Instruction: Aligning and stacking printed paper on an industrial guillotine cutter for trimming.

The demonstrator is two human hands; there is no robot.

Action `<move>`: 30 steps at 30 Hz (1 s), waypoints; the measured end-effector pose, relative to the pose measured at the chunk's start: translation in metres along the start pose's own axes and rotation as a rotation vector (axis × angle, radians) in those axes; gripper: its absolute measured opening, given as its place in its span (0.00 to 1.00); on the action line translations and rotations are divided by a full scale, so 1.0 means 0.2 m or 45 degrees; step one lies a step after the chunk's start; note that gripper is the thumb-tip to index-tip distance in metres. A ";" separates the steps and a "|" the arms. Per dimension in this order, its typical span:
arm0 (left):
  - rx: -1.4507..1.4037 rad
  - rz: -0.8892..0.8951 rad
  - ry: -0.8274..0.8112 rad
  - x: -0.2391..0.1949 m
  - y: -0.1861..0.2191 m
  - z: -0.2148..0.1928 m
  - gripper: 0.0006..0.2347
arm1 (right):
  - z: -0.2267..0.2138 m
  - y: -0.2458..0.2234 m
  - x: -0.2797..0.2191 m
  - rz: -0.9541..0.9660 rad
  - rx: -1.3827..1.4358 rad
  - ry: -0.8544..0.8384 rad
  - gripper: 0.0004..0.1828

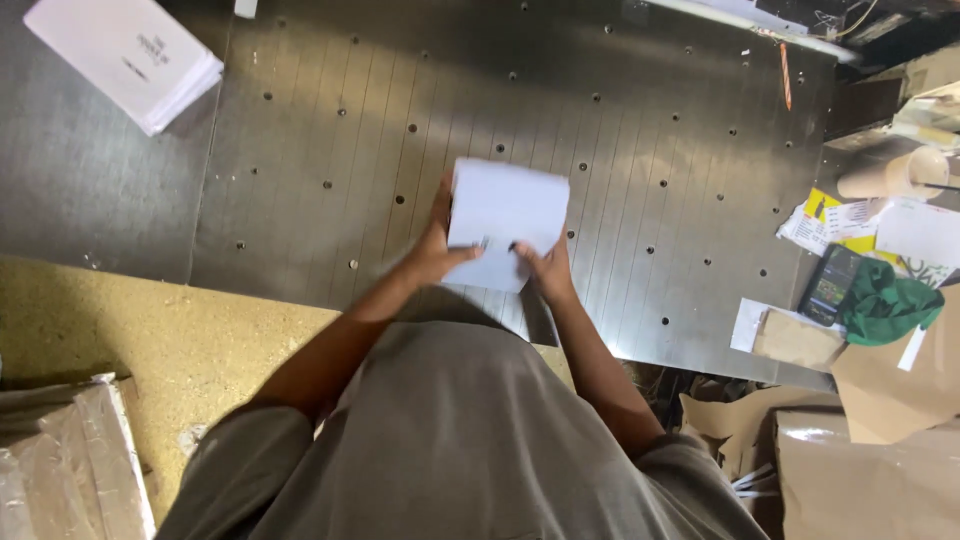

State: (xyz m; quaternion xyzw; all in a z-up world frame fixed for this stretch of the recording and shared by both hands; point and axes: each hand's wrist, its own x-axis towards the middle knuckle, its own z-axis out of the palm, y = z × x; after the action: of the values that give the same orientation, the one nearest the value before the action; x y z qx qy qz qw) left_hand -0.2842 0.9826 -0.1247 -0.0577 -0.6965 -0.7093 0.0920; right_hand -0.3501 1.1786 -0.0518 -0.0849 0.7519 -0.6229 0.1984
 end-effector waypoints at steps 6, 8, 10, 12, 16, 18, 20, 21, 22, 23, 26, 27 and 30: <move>0.013 -0.394 0.015 0.17 0.00 0.02 0.39 | -0.02 0.13 0.09 0.048 -0.070 0.077 0.22; 0.022 -0.316 0.034 0.24 0.26 -0.02 0.38 | -0.08 0.06 0.09 -0.092 -0.034 0.121 0.20; -0.004 -0.120 -0.006 0.23 0.29 -0.07 0.41 | -0.10 -0.06 0.10 -0.147 0.040 0.091 0.25; -0.081 -0.021 -0.047 0.05 0.38 -0.01 0.46 | -0.13 0.10 -0.09 -0.095 0.102 0.065 0.30; -0.030 0.091 -0.070 0.08 0.54 -0.02 0.40 | -0.06 0.05 -0.05 -0.454 0.115 -0.056 0.59; -0.033 0.031 -0.067 0.04 0.43 -0.02 0.41 | 0.00 -0.11 -0.07 -0.498 0.134 -0.082 0.56; 0.037 -0.003 -0.059 0.03 0.14 -0.03 0.44 | 0.00 -0.02 0.02 -0.469 0.100 -0.044 0.51; 0.039 0.010 -0.057 0.07 0.10 -0.02 0.44 | 0.00 0.07 0.07 -0.482 0.096 -0.045 0.51; 0.044 -0.181 -0.033 0.12 0.06 -0.01 0.43 | -0.01 0.16 0.11 -0.156 0.022 0.005 0.41; 0.039 -0.377 -0.022 0.15 0.02 0.01 0.41 | -0.04 0.26 0.14 0.180 -0.055 0.075 0.35; 0.028 -0.442 -0.011 0.16 -0.54 0.01 0.21 | -0.09 0.30 0.24 0.119 -0.212 0.102 0.35; 0.002 -0.452 -0.069 0.19 -0.25 -0.01 0.21 | -0.09 0.18 0.17 0.148 -0.218 0.158 0.35; -0.086 -0.423 -0.045 0.24 0.35 -0.07 0.13 | -0.12 -0.08 0.08 -0.022 -0.041 0.245 0.25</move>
State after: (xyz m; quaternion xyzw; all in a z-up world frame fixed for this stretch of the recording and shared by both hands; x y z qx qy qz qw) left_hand -0.3153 0.9648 -0.0458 0.0427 -0.6738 -0.7366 -0.0410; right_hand -0.3763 1.1916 -0.0362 -0.0345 0.7767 -0.6177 0.1185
